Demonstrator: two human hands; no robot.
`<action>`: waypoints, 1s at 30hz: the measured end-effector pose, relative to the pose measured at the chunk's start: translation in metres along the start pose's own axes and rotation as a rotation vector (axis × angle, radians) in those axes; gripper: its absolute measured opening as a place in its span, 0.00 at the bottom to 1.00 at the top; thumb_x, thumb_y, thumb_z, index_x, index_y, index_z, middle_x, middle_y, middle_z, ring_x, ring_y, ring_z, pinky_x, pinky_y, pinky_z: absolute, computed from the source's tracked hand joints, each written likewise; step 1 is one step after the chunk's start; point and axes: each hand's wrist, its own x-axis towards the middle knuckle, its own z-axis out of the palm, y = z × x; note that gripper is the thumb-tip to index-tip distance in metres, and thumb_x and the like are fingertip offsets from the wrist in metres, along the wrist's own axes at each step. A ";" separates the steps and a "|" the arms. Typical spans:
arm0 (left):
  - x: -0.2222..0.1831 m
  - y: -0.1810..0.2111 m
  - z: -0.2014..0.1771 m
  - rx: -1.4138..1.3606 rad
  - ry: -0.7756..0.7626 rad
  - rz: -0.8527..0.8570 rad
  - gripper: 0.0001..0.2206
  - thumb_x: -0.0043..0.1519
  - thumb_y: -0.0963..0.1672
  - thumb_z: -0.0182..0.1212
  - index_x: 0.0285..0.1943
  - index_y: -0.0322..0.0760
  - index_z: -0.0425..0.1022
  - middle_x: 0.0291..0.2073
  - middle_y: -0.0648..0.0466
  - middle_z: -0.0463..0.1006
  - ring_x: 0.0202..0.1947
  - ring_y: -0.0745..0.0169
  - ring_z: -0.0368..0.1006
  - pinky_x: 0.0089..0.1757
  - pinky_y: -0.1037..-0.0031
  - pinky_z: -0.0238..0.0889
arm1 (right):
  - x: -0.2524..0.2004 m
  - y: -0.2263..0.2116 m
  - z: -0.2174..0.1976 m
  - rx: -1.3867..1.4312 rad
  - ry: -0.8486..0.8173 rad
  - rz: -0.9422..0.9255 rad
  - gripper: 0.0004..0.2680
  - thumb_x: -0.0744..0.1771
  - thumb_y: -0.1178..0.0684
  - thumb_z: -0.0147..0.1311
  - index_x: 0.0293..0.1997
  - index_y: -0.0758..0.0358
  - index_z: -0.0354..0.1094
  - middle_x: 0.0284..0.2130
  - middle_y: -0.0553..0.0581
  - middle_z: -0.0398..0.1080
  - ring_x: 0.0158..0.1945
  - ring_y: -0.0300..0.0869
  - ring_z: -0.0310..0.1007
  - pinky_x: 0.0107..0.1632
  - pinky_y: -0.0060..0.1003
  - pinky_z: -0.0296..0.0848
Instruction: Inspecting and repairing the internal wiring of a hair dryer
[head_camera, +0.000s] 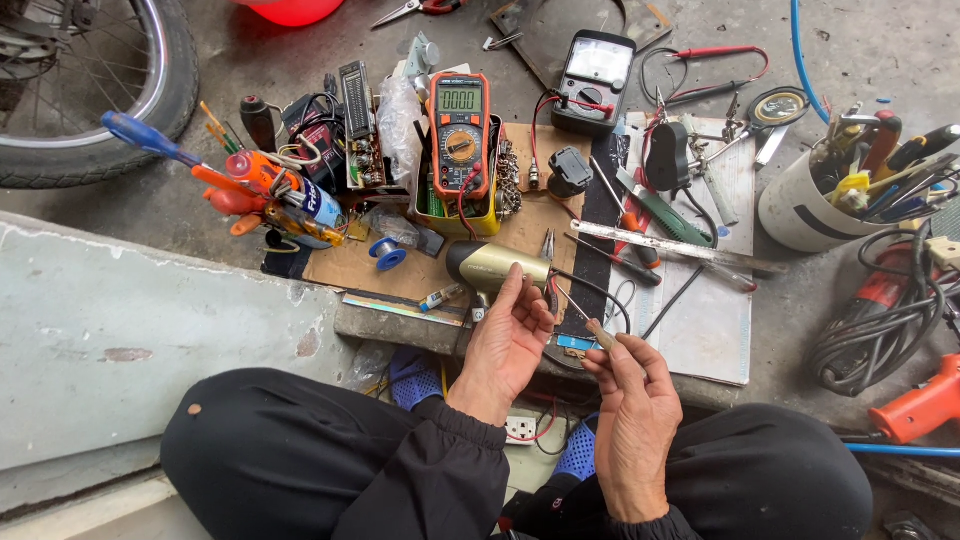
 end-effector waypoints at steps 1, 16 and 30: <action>0.002 0.002 0.003 0.003 -0.004 -0.004 0.12 0.65 0.47 0.76 0.44 0.34 0.80 0.33 0.56 0.79 0.30 0.71 0.74 0.35 0.82 0.73 | 0.001 0.000 0.000 0.003 0.003 -0.005 0.10 0.73 0.61 0.52 0.62 0.74 0.66 0.48 0.64 0.71 0.48 0.45 0.76 0.55 0.37 0.77; 0.180 0.018 0.032 1.888 0.108 0.862 0.14 0.66 0.51 0.68 0.37 0.39 0.84 0.25 0.48 0.85 0.25 0.44 0.78 0.35 0.57 0.73 | 0.031 0.012 -0.009 0.032 0.204 -0.012 0.10 0.73 0.63 0.51 0.62 0.79 0.67 0.48 0.73 0.74 0.45 0.49 0.75 0.49 0.41 0.76; 0.144 0.030 0.033 1.756 -0.242 1.110 0.11 0.70 0.40 0.61 0.59 0.33 0.83 0.42 0.46 0.89 0.30 0.55 0.83 0.32 0.66 0.76 | 0.033 0.010 0.001 0.014 0.269 0.012 0.11 0.72 0.64 0.52 0.62 0.80 0.68 0.45 0.72 0.73 0.46 0.51 0.75 0.52 0.44 0.77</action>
